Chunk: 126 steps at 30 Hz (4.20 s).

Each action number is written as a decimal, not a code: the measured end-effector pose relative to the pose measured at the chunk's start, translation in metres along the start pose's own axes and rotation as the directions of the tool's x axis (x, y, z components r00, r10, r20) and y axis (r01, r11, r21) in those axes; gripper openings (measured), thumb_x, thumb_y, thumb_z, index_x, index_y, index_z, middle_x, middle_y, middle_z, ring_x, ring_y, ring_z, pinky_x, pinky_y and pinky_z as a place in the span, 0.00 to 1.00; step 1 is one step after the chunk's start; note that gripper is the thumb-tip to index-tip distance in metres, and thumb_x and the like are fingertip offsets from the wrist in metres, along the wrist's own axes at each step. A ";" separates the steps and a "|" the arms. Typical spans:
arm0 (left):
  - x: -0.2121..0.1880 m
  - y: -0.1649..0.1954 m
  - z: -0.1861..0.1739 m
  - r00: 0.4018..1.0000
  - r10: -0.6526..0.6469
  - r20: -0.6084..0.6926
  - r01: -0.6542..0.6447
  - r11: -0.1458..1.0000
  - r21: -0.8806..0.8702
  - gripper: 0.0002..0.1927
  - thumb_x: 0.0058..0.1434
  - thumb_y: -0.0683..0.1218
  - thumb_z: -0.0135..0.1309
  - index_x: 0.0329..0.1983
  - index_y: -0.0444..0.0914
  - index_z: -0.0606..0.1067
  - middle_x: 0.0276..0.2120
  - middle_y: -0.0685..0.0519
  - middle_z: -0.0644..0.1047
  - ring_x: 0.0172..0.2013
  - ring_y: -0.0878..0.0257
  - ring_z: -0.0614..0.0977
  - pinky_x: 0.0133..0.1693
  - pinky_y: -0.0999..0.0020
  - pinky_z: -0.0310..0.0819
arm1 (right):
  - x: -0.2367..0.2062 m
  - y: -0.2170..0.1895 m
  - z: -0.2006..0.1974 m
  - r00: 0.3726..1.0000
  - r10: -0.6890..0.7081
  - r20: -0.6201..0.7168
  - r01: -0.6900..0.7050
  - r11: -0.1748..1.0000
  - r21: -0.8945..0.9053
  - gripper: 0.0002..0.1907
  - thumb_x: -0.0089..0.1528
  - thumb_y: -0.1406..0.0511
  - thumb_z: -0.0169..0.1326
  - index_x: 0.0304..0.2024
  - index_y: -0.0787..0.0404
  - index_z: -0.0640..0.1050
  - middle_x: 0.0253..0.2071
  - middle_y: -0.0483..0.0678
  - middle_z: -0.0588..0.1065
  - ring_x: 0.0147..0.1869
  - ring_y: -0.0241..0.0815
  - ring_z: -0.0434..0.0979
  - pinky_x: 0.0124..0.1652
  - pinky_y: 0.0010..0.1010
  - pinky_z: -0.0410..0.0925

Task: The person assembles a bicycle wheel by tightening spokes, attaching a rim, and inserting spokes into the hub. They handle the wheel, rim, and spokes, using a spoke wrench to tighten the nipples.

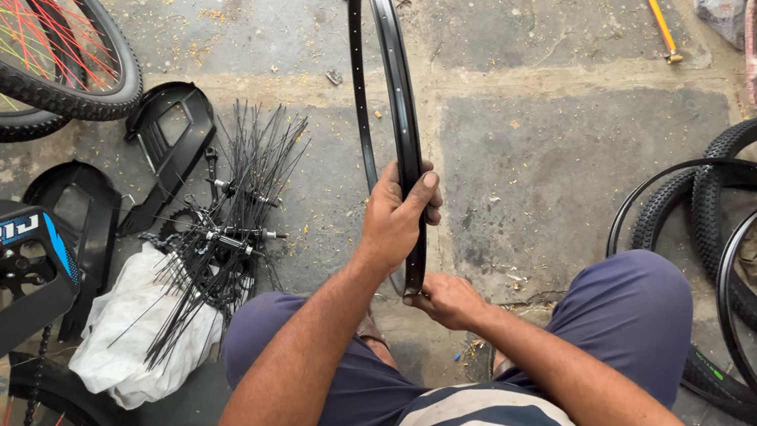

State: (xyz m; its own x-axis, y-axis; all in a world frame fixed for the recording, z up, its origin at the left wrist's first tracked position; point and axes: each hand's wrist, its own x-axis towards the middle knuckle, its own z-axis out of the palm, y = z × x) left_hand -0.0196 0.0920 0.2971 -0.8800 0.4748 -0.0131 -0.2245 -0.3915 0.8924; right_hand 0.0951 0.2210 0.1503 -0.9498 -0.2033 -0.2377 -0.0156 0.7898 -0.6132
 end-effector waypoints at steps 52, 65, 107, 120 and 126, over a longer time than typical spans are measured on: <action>-0.001 0.010 -0.007 0.999 0.016 -0.032 -0.016 1.000 -0.004 0.13 0.68 0.49 0.57 0.50 0.37 0.72 0.28 0.56 0.75 0.26 0.69 0.77 0.30 0.72 0.73 | 0.016 -0.046 -0.056 0.983 -0.182 0.014 0.182 0.977 -0.113 0.22 0.56 0.49 0.62 0.41 0.59 0.80 0.35 0.53 0.80 0.42 0.56 0.80 0.40 0.46 0.71; -0.004 0.011 -0.009 0.999 0.027 -0.024 -0.026 0.999 0.038 0.14 0.69 0.49 0.56 0.50 0.36 0.71 0.29 0.57 0.75 0.27 0.70 0.76 0.30 0.73 0.72 | 0.005 -0.079 -0.107 0.993 -0.086 -0.081 0.092 0.993 0.073 0.17 0.60 0.52 0.58 0.45 0.52 0.82 0.34 0.51 0.81 0.37 0.49 0.81 0.40 0.42 0.73; -0.031 -0.021 0.012 0.815 -0.331 0.475 -0.438 0.185 0.880 0.32 0.55 0.56 0.64 0.59 0.40 0.70 0.47 0.44 0.79 0.50 0.45 0.80 0.48 0.51 0.74 | -0.029 0.206 -0.072 -0.088 0.909 -0.407 -0.354 0.353 0.866 0.20 0.54 0.71 0.56 0.48 0.72 0.70 0.41 0.52 0.73 0.37 0.40 0.76 0.34 0.33 0.71; -0.008 -0.013 0.029 0.817 -0.480 0.320 -0.371 -0.014 0.928 0.30 0.54 0.56 0.66 0.57 0.43 0.70 0.48 0.46 0.77 0.51 0.45 0.79 0.47 0.49 0.73 | -0.019 0.212 0.001 0.318 0.948 -0.024 -0.919 0.314 0.238 0.25 0.55 0.59 0.62 0.50 0.68 0.76 0.45 0.59 0.76 0.45 0.53 0.77 0.42 0.43 0.70; -0.018 0.075 -0.019 0.949 0.124 0.290 -0.310 0.199 0.929 0.33 0.58 0.54 0.67 0.64 0.41 0.69 0.49 0.44 0.79 0.49 0.46 0.79 0.49 0.51 0.74 | -0.013 0.238 0.015 0.410 0.912 -0.023 -0.912 0.410 -0.018 0.28 0.55 0.54 0.66 0.50 0.66 0.79 0.47 0.62 0.77 0.49 0.59 0.77 0.46 0.47 0.70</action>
State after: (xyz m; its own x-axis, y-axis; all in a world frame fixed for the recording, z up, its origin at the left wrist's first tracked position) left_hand -0.0284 0.0388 0.3560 -0.7413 0.6309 0.2290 0.6175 0.5072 0.6012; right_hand 0.1086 0.4030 -0.0041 -0.4110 0.6500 -0.6392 0.8543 0.5194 -0.0211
